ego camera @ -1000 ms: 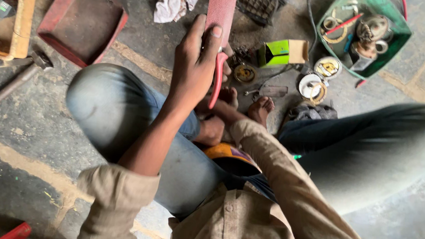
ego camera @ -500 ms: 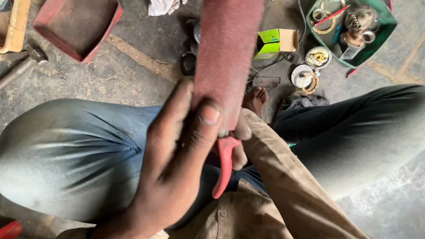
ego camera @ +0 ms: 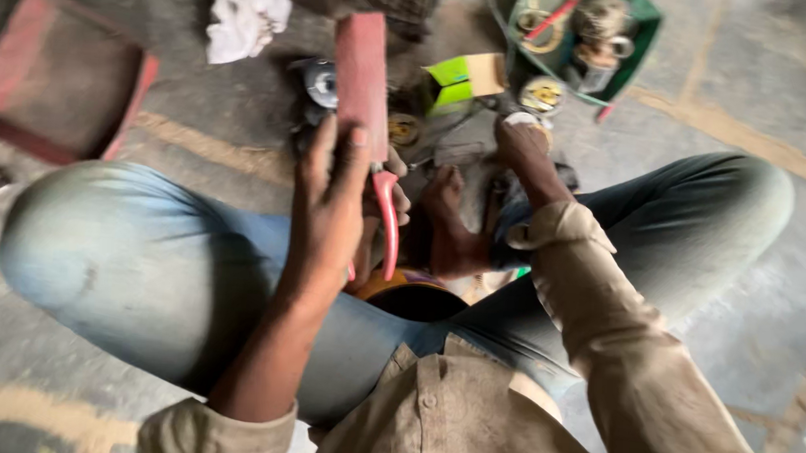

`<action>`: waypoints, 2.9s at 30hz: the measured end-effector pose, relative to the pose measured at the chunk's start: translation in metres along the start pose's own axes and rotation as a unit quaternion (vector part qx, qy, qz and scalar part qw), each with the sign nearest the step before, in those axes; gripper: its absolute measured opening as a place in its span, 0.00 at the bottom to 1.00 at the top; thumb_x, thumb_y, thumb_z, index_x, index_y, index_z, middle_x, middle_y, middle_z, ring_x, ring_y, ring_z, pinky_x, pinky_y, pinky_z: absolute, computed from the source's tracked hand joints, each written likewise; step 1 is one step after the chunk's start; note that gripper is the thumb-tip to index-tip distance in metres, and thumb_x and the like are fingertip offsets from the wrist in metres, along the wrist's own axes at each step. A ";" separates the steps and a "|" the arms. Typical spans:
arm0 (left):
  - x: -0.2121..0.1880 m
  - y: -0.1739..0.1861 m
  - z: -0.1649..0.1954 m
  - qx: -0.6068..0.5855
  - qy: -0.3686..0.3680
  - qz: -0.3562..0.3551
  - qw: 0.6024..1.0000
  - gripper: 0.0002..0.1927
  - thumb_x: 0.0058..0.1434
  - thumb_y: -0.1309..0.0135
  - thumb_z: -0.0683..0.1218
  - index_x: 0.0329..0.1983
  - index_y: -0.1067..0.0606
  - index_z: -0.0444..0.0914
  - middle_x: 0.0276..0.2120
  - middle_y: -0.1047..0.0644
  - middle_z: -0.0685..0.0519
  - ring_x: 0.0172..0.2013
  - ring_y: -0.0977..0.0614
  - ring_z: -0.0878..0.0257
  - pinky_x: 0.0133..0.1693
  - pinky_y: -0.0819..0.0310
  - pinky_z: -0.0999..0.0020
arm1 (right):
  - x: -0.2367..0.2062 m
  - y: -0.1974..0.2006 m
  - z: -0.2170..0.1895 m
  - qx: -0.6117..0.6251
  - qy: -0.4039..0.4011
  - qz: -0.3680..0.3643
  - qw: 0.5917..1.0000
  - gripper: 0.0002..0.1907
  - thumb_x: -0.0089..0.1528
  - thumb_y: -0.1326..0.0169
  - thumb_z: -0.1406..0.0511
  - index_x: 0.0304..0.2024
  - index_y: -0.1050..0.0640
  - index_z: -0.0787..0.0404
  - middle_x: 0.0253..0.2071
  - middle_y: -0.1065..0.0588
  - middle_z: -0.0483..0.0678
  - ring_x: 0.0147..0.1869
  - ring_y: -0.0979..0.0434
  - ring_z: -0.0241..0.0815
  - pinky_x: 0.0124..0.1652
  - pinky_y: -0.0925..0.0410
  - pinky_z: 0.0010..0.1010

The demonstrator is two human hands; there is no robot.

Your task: The person sits cross-legged on the floor and uses a red-handled file to smooth the edges of small metal parts. They repeatedly pick up parts from the floor, file them, and place them back down among other tools and components.

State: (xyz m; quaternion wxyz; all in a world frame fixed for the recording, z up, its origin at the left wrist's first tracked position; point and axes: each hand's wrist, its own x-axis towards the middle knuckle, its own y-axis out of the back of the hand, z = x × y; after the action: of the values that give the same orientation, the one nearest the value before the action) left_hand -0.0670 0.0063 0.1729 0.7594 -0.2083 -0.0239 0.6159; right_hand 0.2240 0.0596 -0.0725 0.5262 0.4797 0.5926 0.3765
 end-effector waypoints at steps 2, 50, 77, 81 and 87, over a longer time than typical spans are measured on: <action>0.003 0.006 -0.007 -0.026 0.001 -0.046 0.999 0.15 0.75 0.56 0.52 0.53 0.34 0.36 0.33 0.23 0.50 0.24 0.19 0.65 0.25 0.22 0.69 | -0.021 -0.012 0.024 -0.046 -0.034 -0.069 0.996 0.21 0.61 0.36 0.53 0.44 0.21 0.62 0.39 0.19 0.58 0.45 0.18 0.60 0.40 0.27 0.51; 0.002 -0.018 0.010 0.026 -0.066 -0.097 0.993 0.14 0.79 0.58 0.52 0.51 0.33 0.35 0.34 0.22 0.50 0.27 0.19 0.66 0.28 0.23 0.72 | -0.035 -0.027 0.019 0.076 -0.138 -0.241 0.958 0.26 0.57 0.38 0.53 0.53 0.21 0.60 0.45 0.18 0.58 0.51 0.18 0.58 0.48 0.28 0.46; -0.006 -0.015 0.000 0.083 -0.111 -0.110 0.984 0.17 0.82 0.58 0.54 0.48 0.34 0.35 0.29 0.25 0.53 0.25 0.17 0.69 0.29 0.23 0.74 | -0.042 -0.061 -0.052 0.175 -0.060 -0.182 0.966 0.22 0.60 0.41 0.53 0.48 0.18 0.61 0.42 0.19 0.61 0.48 0.18 0.59 0.46 0.28 0.45; -0.006 -0.010 0.000 0.065 -0.090 -0.093 0.989 0.16 0.80 0.57 0.53 0.49 0.33 0.34 0.32 0.23 0.51 0.26 0.19 0.68 0.27 0.23 0.73 | -0.057 -0.062 -0.048 0.198 -0.069 -0.187 0.960 0.21 0.60 0.42 0.53 0.47 0.18 0.61 0.41 0.19 0.61 0.47 0.18 0.59 0.46 0.28 0.45; -0.002 -0.001 0.000 0.078 -0.108 -0.064 0.989 0.16 0.80 0.58 0.54 0.48 0.34 0.35 0.33 0.22 0.51 0.27 0.18 0.67 0.28 0.22 0.73 | -0.049 -0.064 -0.050 0.208 -0.059 -0.176 0.960 0.21 0.61 0.42 0.53 0.46 0.17 0.62 0.40 0.19 0.62 0.46 0.18 0.59 0.45 0.28 0.45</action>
State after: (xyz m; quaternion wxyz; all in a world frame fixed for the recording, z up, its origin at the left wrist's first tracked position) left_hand -0.0663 0.0038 0.1734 0.8041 -0.0786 -0.0706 0.5851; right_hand 0.1629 -0.0008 -0.1124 0.5063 0.4883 0.7010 0.1174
